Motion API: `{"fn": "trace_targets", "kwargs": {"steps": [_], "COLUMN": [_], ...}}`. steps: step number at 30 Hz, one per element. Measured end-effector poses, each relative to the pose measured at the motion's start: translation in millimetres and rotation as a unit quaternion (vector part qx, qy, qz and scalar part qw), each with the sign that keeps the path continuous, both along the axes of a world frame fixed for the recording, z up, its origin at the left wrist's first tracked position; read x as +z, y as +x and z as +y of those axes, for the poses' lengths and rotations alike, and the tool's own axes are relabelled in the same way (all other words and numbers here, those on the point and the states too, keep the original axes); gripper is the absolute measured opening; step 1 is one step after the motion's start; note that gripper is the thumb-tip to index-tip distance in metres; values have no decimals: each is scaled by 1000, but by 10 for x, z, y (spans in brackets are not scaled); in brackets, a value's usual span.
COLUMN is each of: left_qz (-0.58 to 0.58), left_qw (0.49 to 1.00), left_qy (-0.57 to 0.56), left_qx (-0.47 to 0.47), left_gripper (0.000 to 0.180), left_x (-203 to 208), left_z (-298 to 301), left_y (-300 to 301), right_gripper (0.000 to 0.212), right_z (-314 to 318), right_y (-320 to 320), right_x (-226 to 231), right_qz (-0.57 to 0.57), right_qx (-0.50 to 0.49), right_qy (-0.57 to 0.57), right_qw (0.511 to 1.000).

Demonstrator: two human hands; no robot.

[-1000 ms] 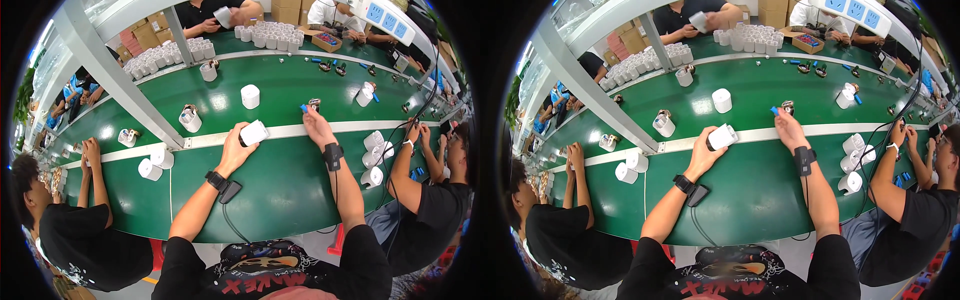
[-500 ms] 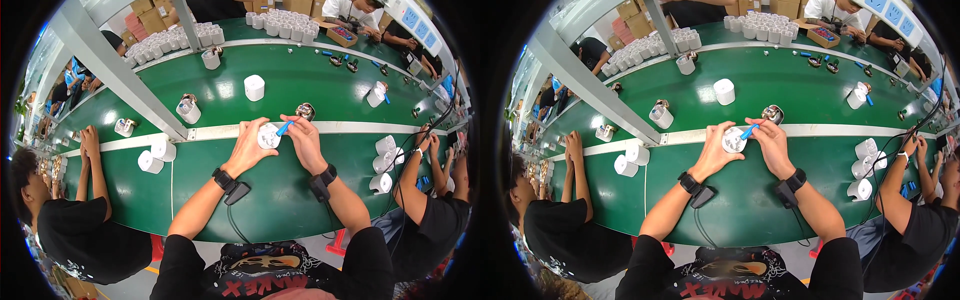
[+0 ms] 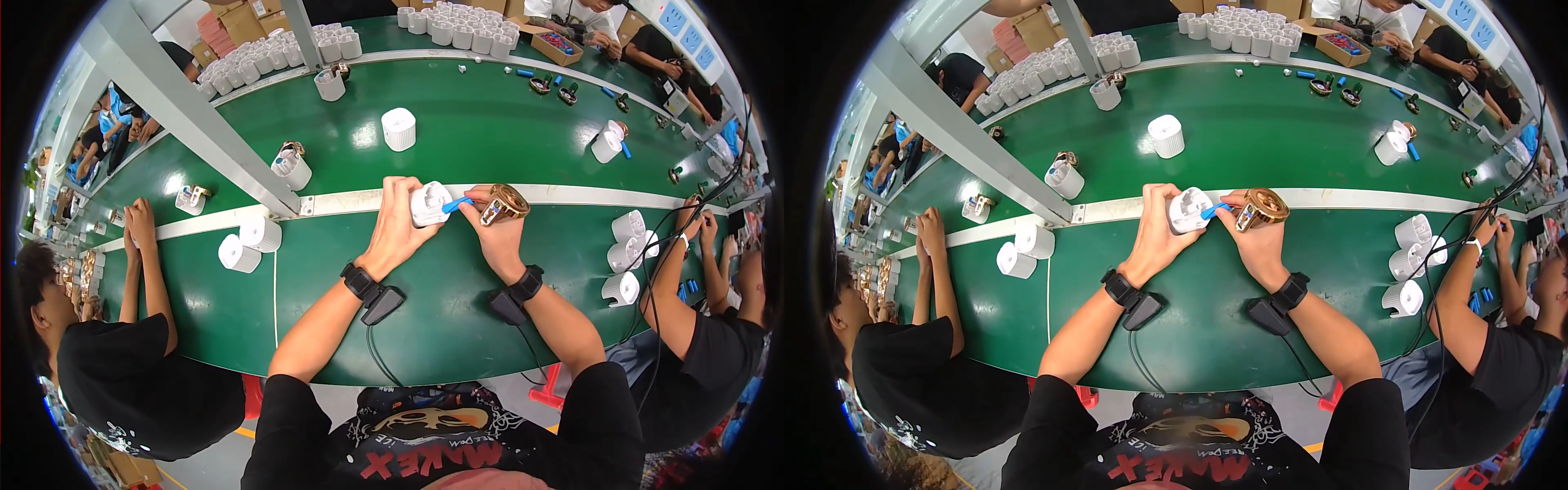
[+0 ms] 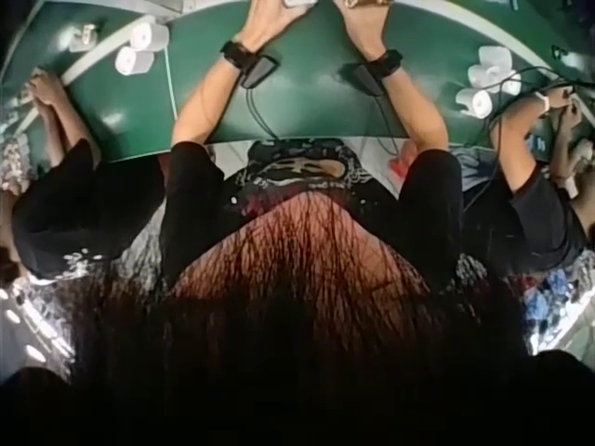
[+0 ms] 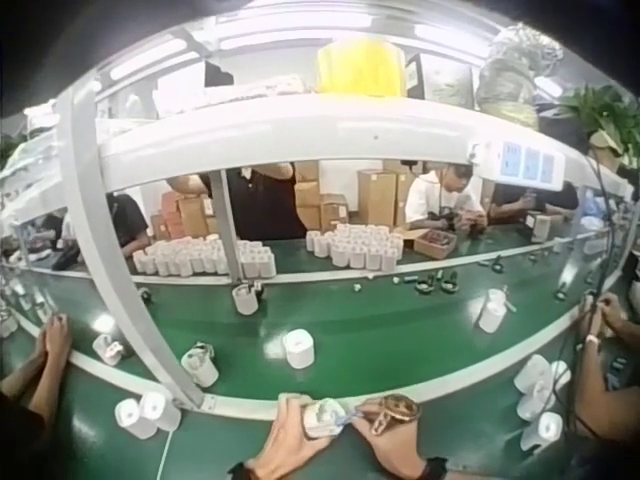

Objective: The person assembles electronic devices by picking up a white plastic housing, inserting a blue battery and a circuit board with a speaker, and then placing the assembled unit back onto the conveyor belt.

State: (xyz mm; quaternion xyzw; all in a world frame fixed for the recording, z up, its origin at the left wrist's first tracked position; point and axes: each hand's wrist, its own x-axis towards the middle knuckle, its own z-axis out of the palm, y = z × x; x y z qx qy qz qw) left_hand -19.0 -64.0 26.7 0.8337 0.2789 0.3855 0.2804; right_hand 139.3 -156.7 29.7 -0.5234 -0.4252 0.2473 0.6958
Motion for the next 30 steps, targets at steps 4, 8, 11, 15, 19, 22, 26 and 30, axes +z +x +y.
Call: {"fn": "trace_targets", "kwargs": {"steps": [4, 8, 11, 15, 19, 22, 26, 30], "left_qz": [-25, -23, -19, -20, 3, 17, 13, -5], "left_qw": [999, 1000, 999, 999, 998, 997, 998, 1000], "left_qy": [38, 10, 27, 28, 50, 69, 64, 23], "left_qx": [14, 5, 13, 26, 31, 20, 6, 18], "left_gripper": [64, 64, 66, 67, 67, 66, 63, 62], "left_x": [-66, -88, -97, -102, -50, -2, -2, -41], "left_z": [31, 29, 38, 39, 27, 7, 17, 57], "left_y": [-8, 3, -1, -7, -22, -20, -32, -32], "right_gripper": [20, 17, 14, 13, 17, 14, 25, 33], "right_z": [9, 22, 13, 15, -13, 2, 13, -11], "right_y": [18, 39, 46, 13, -8, 22, -15, -88], "right_x": [-39, -51, -45, -18, -20, -125, -140, -102], "right_qz": [-40, -34, -57, -55, -81, -126, -219, -209], "right_qx": [-7, -4, -28, -25, -22, 10, 43, 97], "right_qy": [1, 10, -3, 11, -6, -27, -30, -61], "right_qw": [999, 999, 998, 998, 996, 992, 974, 971]}}
